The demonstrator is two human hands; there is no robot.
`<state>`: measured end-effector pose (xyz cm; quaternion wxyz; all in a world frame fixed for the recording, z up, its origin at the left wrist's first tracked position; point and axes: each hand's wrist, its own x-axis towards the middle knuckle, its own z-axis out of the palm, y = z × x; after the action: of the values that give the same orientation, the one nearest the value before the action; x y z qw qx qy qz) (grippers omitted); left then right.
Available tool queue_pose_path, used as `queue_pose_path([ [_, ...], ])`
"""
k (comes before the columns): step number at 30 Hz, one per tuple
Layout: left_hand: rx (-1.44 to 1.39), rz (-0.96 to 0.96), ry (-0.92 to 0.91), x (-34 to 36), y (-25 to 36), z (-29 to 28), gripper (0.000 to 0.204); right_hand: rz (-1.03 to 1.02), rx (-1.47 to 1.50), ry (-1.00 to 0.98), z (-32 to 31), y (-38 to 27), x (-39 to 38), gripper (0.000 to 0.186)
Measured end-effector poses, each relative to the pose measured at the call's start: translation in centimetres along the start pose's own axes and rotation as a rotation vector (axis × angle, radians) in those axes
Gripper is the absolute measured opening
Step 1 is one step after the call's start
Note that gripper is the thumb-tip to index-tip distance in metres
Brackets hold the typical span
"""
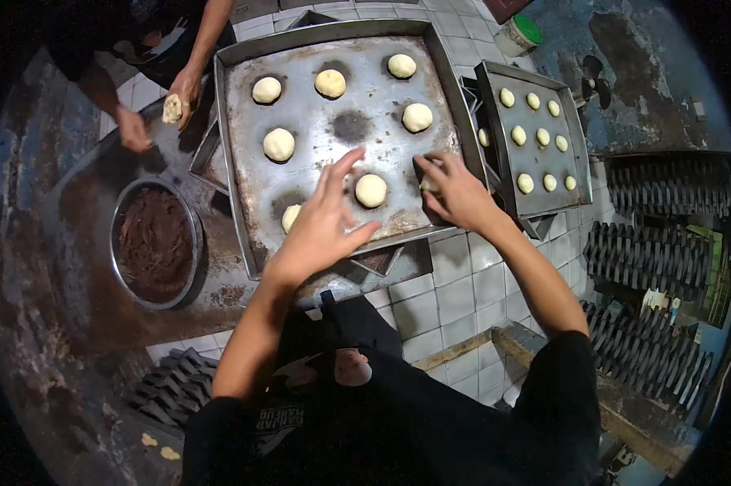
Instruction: The person takes pieces of dough from a tray, flattens them, adds chocolate filling from a bowl with a spoon, shapes the dough into balls, and places them on a metal tray.
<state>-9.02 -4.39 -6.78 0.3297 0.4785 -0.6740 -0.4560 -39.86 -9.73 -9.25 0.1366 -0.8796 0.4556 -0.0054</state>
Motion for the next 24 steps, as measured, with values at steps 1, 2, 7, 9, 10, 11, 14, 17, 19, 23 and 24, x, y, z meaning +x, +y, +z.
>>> queue_pose_path([
  [1,0.032,-0.056,0.0,-1.3,-0.4,-0.9,0.104,-0.077,-0.144,0.002,0.4,0.0,0.7,0.071],
  [2,0.028,-0.064,0.001,-2.5,-1.1,-1.6,0.104,-0.149,-0.285,0.002,0.8,-0.1,1.1,0.079],
  [7,0.228,-0.057,0.178,-7.2,-3.9,-3.2,0.085,-0.223,-0.194,-0.094,2.0,-0.2,3.0,0.09],
  [9,0.279,-0.014,0.262,-7.7,-4.3,-2.7,0.074,-0.225,-0.191,-0.114,2.5,0.0,3.1,0.091],
  [10,0.295,0.026,0.316,-7.8,-4.5,-2.6,0.066,-0.225,-0.157,-0.119,2.5,0.0,3.3,0.088],
  [11,0.288,0.028,0.322,-8.0,-4.7,-2.3,0.066,-0.224,-0.124,-0.123,2.3,0.0,3.5,0.085],
  [14,0.262,0.104,0.375,-8.2,-5.1,-1.8,0.06,0.079,0.832,-0.179,-0.5,1.3,5.1,0.071],
  [17,0.154,0.046,0.441,-8.9,-5.7,-1.7,0.051,-0.012,0.554,0.048,-2.4,2.3,9.7,0.045],
  [19,0.156,0.037,0.455,-9.3,-5.7,-1.9,0.05,-0.156,0.322,0.108,-3.4,0.2,14.7,0.045],
  [23,0.15,0.027,0.441,-9.3,-5.7,-2.5,0.045,-0.261,0.024,0.128,-2.1,-1.7,23.0,0.052],
  [24,0.136,0.021,0.437,-9.5,-5.7,-2.6,0.044,-0.267,-0.051,0.126,-1.7,-2.3,24.6,0.049],
])
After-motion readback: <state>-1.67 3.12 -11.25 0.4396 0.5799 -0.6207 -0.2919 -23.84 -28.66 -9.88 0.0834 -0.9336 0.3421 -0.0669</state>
